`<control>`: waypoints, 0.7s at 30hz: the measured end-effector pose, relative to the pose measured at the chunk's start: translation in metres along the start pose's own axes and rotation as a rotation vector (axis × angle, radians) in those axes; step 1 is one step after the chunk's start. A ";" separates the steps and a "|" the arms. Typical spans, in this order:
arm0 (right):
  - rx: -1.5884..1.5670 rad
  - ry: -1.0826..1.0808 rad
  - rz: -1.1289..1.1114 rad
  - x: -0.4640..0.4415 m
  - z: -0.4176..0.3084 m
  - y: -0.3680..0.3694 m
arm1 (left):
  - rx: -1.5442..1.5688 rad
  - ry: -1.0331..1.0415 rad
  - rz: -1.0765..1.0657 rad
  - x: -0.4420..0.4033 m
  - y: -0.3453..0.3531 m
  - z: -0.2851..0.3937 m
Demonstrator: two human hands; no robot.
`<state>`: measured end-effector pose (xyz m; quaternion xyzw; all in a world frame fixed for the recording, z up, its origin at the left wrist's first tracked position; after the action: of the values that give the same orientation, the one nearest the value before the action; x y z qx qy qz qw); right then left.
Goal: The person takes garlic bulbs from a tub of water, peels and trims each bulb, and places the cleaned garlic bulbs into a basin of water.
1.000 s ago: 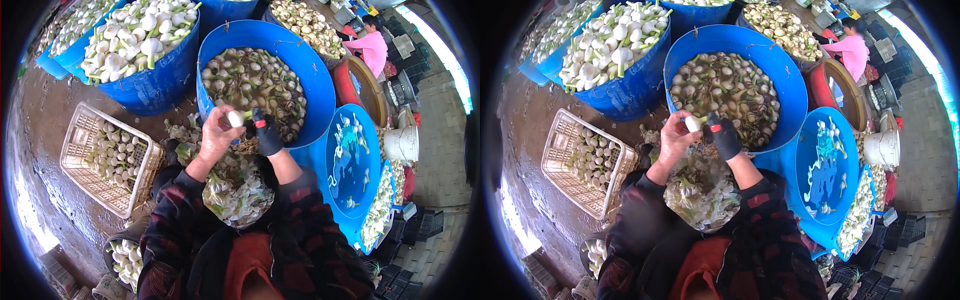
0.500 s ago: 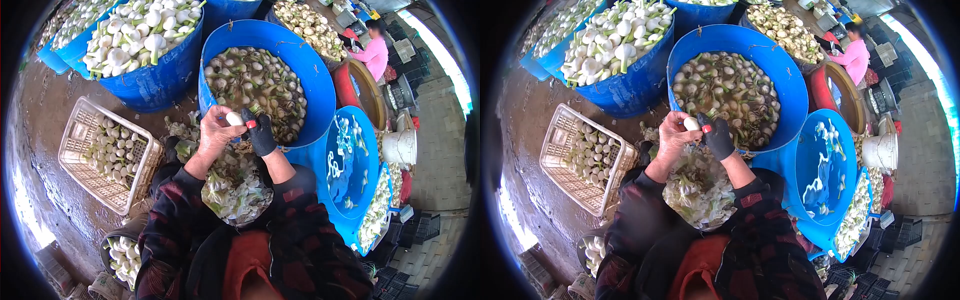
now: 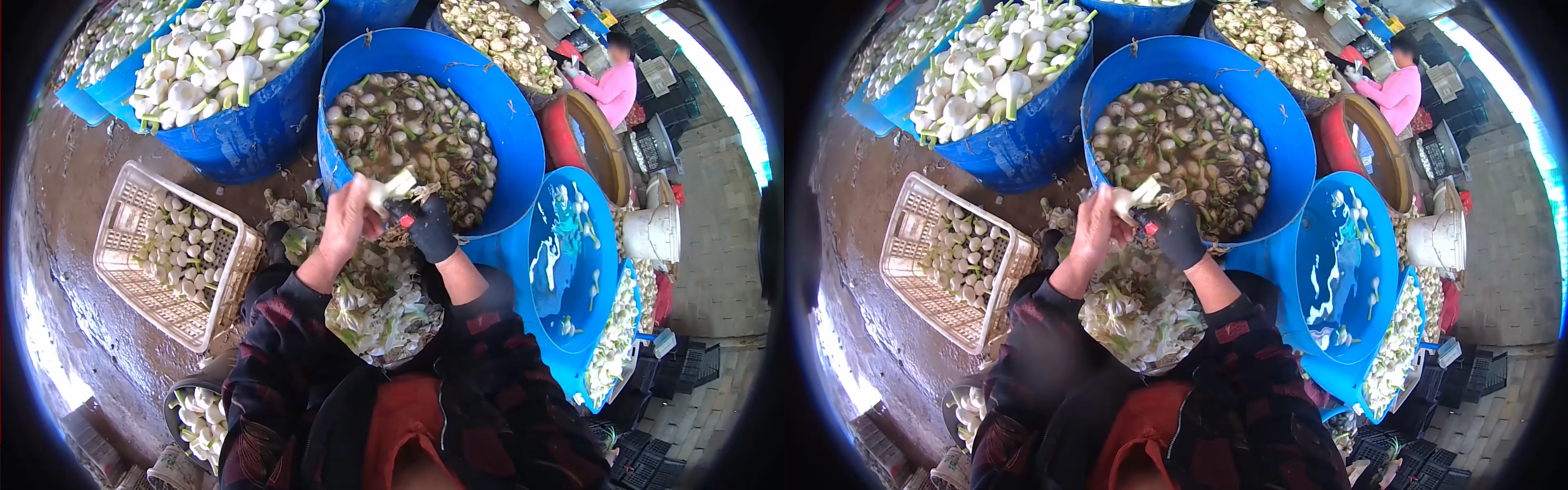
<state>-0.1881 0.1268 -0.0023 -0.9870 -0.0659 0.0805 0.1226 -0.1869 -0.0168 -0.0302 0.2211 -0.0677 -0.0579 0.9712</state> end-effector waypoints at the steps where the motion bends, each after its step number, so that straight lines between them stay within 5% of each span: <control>1: -0.069 0.125 0.020 0.002 -0.001 0.001 | -0.111 0.101 0.006 0.002 0.005 -0.002; 3: -0.117 0.070 0.052 0.003 0.011 0.001 | -0.271 0.169 0.043 0.006 0.013 0.005; 8: -0.406 0.105 0.070 0.013 0.042 -0.006 | 0.184 -0.152 -0.219 0.005 0.006 0.003; 15: -0.168 0.150 0.188 0.009 0.011 -0.013 | 0.236 -0.008 -0.070 0.003 0.002 0.004; 16: -0.360 0.216 0.268 0.007 0.022 -0.019 | 0.285 -0.006 -0.099 0.004 0.002 0.003; 18: 0.022 0.149 0.240 0.004 0.013 -0.041 | 0.381 0.001 -0.161 0.006 0.003 0.006; 21: 0.039 0.057 -0.186 0.018 -0.009 -0.032 | 0.251 0.052 -0.140 0.005 0.000 0.007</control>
<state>-0.1725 0.1582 0.0119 -0.9759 -0.1520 0.0421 0.1504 -0.1834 -0.0202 -0.0229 0.3462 -0.0335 -0.1107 0.9310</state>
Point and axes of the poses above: each hand's wrist, its own x-axis away from the middle knuckle, its own y-axis out of the palm, z = x × y, the point moved 4 cm from there along -x, towards the middle knuckle, and after that the axes turned 3 degrees about y, right-handed, at the moved point
